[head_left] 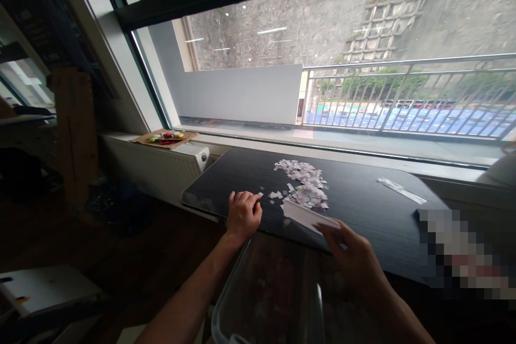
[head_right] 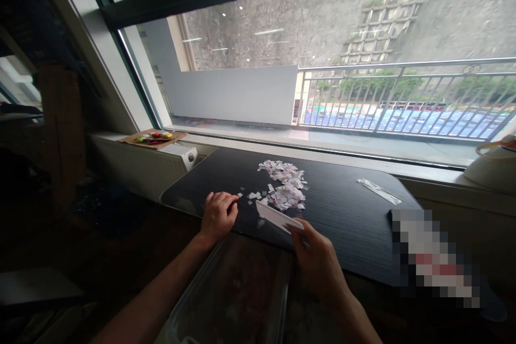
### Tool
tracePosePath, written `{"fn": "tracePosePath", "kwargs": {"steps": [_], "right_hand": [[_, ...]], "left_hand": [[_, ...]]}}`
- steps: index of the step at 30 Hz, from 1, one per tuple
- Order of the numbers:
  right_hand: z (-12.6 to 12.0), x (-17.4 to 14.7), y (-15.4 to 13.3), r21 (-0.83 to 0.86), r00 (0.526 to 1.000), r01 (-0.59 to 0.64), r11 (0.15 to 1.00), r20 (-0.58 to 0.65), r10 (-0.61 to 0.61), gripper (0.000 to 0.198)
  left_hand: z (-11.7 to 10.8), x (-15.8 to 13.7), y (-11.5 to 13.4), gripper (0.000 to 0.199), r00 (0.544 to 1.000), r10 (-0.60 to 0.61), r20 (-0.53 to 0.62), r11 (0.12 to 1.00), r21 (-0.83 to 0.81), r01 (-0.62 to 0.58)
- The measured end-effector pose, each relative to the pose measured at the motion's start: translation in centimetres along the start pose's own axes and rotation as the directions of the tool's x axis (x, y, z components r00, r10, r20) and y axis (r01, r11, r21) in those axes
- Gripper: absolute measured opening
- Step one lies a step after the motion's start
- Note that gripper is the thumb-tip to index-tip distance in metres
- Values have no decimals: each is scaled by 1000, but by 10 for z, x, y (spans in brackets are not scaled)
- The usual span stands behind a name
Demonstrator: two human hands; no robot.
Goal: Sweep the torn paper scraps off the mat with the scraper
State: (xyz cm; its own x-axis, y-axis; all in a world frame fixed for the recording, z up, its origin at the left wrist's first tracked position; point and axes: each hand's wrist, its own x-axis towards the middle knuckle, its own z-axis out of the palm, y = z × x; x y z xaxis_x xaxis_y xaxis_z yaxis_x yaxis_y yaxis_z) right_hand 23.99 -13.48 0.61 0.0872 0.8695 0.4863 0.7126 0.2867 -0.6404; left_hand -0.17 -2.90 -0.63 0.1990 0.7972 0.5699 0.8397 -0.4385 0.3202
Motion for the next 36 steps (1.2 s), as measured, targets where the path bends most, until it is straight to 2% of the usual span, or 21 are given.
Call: {"fn": "tracePosePath", "kwargs": {"steps": [2, 6, 10, 12, 15, 18, 22, 28, 36], "right_hand": [[1, -7, -1, 17, 1000, 12, 1000, -12, -12, 27], [0, -19, 0, -21, 990, -31, 999, -138, 28, 30], [2, -24, 4, 80, 995, -76, 994, -51, 80, 29], [4, -23, 9, 130, 987, -145, 981, -50, 153, 30], [6, -18, 16, 179, 945, -293, 939, -97, 313, 36], [9, -14, 11, 318, 920, -356, 879, -43, 389, 39], [8, -10, -2, 422, 918, -375, 825, 42, 395, 37], [1, -6, 11, 357, 915, -382, 852, 17, 403, 32], [20, 1, 10, 430, 919, -386, 816, 98, 383, 35]], "left_hand": [[0, 0, 0, 21, 1000, 2, 0, 1000, 2, -2], [-1, 0, 0, 21, 1000, 2, -6, 1000, 0, -2], [0, 0, 0, 21, 1000, 6, -7, 1000, 2, -5], [0, 0, 0, 22, 1000, 0, -6, 1000, -2, 0], [0, 0, 0, 22, 1000, -9, -1, 1000, -15, 8], [-1, 1, 0, 22, 1000, -10, 2, 1000, -27, 10], [-2, 1, 0, 22, 1000, -14, 9, 1000, -27, 15], [0, 1, -1, 21, 1000, -16, 5, 1000, -19, 16], [-1, 1, -1, 21, 1000, -16, 20, 1000, -16, 16]]}}
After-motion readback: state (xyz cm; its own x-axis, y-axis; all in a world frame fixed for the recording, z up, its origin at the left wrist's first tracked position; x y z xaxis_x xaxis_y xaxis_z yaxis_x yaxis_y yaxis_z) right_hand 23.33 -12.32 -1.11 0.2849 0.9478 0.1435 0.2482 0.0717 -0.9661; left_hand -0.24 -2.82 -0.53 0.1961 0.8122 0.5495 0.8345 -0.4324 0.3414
